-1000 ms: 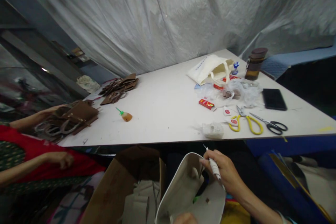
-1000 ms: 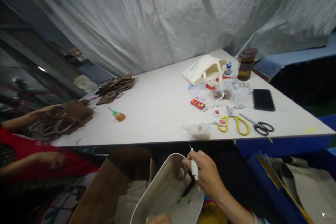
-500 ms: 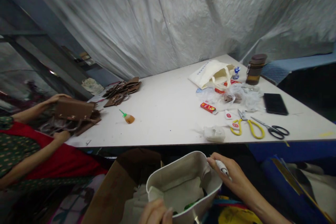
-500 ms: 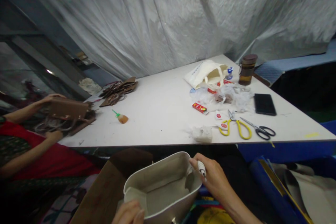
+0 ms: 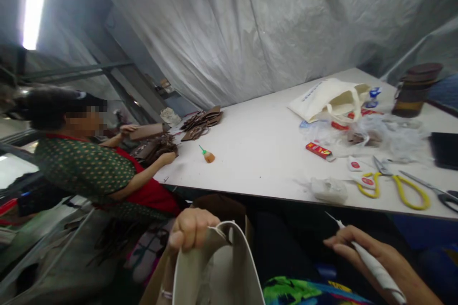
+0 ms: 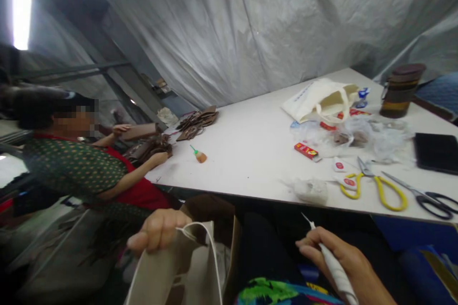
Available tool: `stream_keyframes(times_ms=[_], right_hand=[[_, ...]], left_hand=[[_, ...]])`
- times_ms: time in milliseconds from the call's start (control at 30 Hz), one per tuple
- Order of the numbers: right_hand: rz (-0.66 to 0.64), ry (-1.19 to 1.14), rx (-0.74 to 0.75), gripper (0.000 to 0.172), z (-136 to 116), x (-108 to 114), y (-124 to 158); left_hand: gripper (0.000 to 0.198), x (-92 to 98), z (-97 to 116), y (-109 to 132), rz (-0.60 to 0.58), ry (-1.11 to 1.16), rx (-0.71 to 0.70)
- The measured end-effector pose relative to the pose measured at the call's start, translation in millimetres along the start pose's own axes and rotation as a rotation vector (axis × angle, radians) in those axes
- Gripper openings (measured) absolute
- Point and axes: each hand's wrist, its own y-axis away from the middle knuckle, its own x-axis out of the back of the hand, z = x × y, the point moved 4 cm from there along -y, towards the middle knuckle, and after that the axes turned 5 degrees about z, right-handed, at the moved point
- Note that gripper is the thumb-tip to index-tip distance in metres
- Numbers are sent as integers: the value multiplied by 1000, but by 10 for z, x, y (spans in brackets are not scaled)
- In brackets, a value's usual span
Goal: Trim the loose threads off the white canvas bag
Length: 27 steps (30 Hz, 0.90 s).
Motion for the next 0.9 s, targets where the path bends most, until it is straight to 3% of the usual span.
stream_keyframes(times_ms=[67, 100, 200, 300, 367, 500, 667, 900], right_hand=[[-25, -59, 66, 28, -208, -19, -14], [-37, -92, 98, 28, -318, -33, -30], [-94, -166, 200, 42, -625, -111, -108], [-225, -153, 259, 60, -842, -223, -207], [-323, -61, 243, 52, -909, -281, -260], [-412, 132, 185, 36, -881, -324, -305], [-402, 206, 202, 28, -736, -409, -311], [-321, 181, 241, 16, -602, -466, -363]], left_hand=[[70, -332, -249, -41, -300, 178, 77], [71, -476, -374, -49, -329, 239, 130], [76, -805, -717, -43, -188, 324, 293], [77, -1019, -928, -3, -176, 318, 401], [77, -1063, -988, 8, -168, 283, 431], [69, -1032, -986, 9, -13, 127, 449], [67, -1100, -1047, 29, 72, 72, 486], [69, -1117, -1230, 35, 129, 221, 382]])
